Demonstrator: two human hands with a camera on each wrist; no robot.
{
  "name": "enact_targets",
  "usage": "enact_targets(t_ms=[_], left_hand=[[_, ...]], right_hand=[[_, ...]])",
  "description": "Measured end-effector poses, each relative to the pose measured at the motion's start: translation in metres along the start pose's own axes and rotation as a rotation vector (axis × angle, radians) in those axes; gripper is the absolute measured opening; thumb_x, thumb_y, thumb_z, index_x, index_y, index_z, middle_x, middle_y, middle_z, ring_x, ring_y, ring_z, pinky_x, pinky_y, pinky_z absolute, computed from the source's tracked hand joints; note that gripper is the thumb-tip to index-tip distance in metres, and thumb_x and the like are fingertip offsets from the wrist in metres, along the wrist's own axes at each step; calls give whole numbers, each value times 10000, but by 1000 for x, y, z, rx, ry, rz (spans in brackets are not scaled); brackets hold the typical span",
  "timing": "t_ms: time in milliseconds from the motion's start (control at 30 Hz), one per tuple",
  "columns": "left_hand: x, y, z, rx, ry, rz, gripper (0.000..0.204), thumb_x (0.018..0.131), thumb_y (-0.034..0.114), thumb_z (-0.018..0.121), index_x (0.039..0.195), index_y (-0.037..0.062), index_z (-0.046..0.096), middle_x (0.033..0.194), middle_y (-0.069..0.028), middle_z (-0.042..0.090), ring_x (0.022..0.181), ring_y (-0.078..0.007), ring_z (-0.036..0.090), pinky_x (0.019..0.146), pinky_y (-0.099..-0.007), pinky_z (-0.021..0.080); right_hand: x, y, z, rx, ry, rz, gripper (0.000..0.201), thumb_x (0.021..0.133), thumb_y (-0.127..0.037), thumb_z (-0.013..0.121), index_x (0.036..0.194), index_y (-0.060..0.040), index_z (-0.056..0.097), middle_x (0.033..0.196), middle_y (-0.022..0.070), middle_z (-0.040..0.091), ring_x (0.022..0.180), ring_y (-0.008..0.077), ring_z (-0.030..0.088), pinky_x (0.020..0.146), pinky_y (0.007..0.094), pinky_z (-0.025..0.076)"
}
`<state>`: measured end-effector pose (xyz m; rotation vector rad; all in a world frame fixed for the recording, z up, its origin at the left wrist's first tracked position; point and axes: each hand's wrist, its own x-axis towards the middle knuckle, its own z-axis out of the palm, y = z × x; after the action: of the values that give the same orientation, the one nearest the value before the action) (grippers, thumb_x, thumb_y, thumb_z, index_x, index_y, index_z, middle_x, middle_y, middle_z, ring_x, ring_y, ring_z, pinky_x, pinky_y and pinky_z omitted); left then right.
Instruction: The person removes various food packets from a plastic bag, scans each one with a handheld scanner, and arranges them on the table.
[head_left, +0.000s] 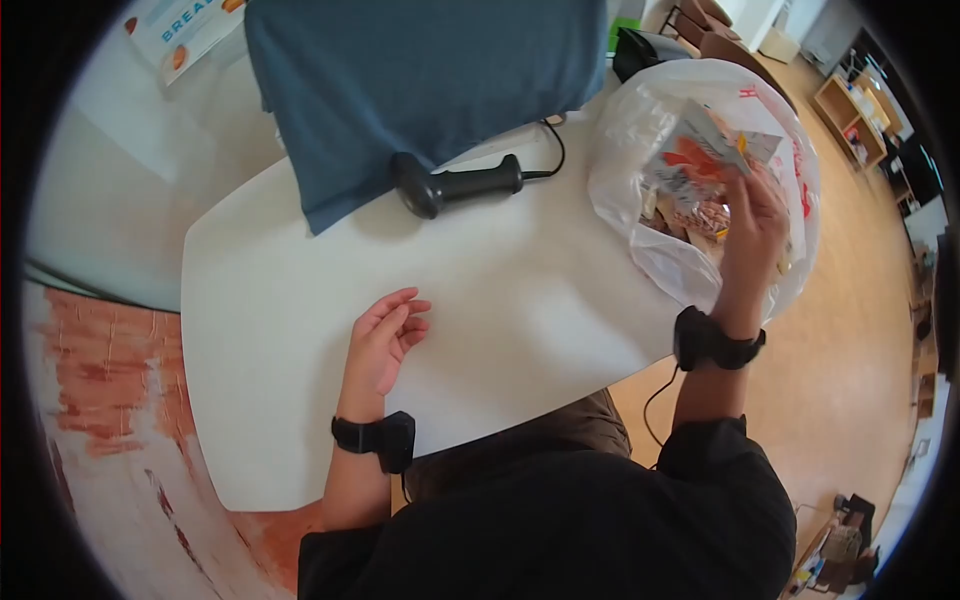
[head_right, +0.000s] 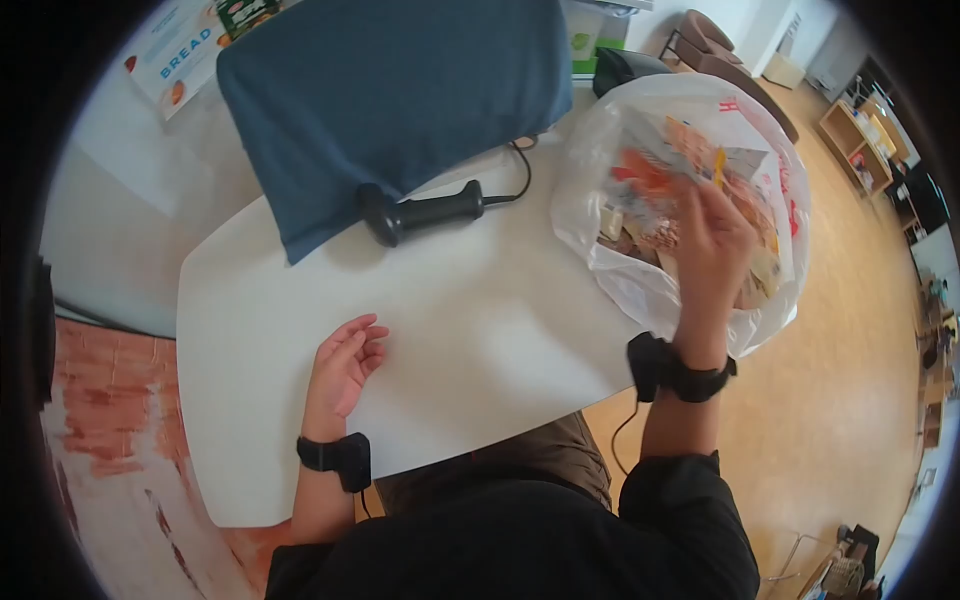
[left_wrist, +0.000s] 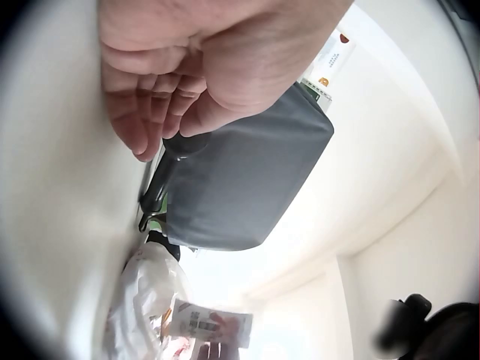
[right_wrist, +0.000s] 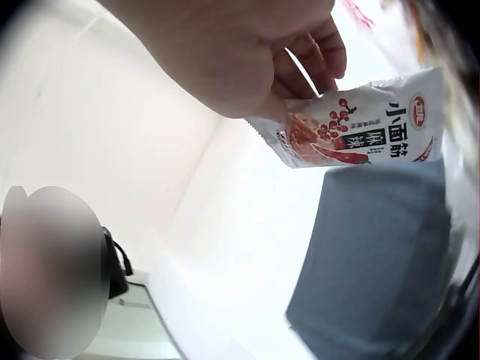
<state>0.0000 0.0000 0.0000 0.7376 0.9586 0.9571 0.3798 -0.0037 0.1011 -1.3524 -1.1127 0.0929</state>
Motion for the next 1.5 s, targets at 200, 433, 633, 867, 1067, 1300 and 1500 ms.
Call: enact_targets(t_ms=[200, 433, 633, 867, 1067, 1300, 1500], left_hand=[[3, -1, -7, -28, -50, 4, 314, 918, 158, 503, 1183, -10, 512, 1048, -125, 610, 806, -133, 601, 737, -242, 503], [4, 3, -8, -129, -196, -39, 495, 969, 379, 367, 1265, -11, 440, 1092, -166, 598, 858, -171, 615, 772, -285, 498], [3, -1, -10, -43, -216, 7, 497, 936, 296, 478, 1307, -22, 391, 1102, -143, 592, 901, -170, 611, 818, -289, 486], [1, 0, -4, -39, -90, 77, 642, 783, 3, 650, 1337, -54, 330, 1120, -121, 585, 986, -168, 592, 866, -297, 481], [1, -2, -3, 18, -118, 153, 686, 755, -40, 654, 1352, -50, 315, 1130, -132, 584, 1008, -172, 585, 889, -298, 469], [0, -2, 2, 125, -168, 188, 698, 739, -65, 652, 1354, -45, 322, 1117, -128, 589, 1003, -161, 579, 898, -305, 462], [1, -4, 1, 167, -144, 144, 537, 816, 65, 640, 1292, -38, 414, 1030, -103, 611, 928, -144, 591, 860, -285, 470]], right_hand=[[-34, -27, 105, 583, -634, 504, 174, 878, -144, 567, 853, 6, 651, 640, 14, 564, 501, 67, 475, 468, 208, 336], [-80, -11, 151, 961, -1045, 689, 202, 874, -74, 504, 951, 69, 624, 883, 129, 646, 822, 194, 622, 768, 291, 489], [-94, -8, 161, 754, -1208, 401, 167, 807, -9, 532, 901, 53, 655, 950, 124, 633, 860, 161, 593, 787, 290, 458], [-112, -18, 166, 345, -1190, 339, 371, 782, 17, 616, 1146, 23, 546, 982, 112, 612, 783, 108, 598, 672, 247, 482], [-121, -17, 176, 494, -876, 463, 537, 819, -52, 627, 1282, 74, 387, 1210, 189, 510, 843, 160, 627, 750, 304, 524], [-114, -13, 174, 624, -1130, 717, 465, 848, -51, 585, 1270, 58, 421, 1026, 136, 624, 866, 166, 624, 744, 305, 519], [-109, -12, 172, 601, -1075, 658, 405, 856, -53, 573, 1234, 52, 472, 978, 114, 645, 848, 145, 618, 735, 276, 501]])
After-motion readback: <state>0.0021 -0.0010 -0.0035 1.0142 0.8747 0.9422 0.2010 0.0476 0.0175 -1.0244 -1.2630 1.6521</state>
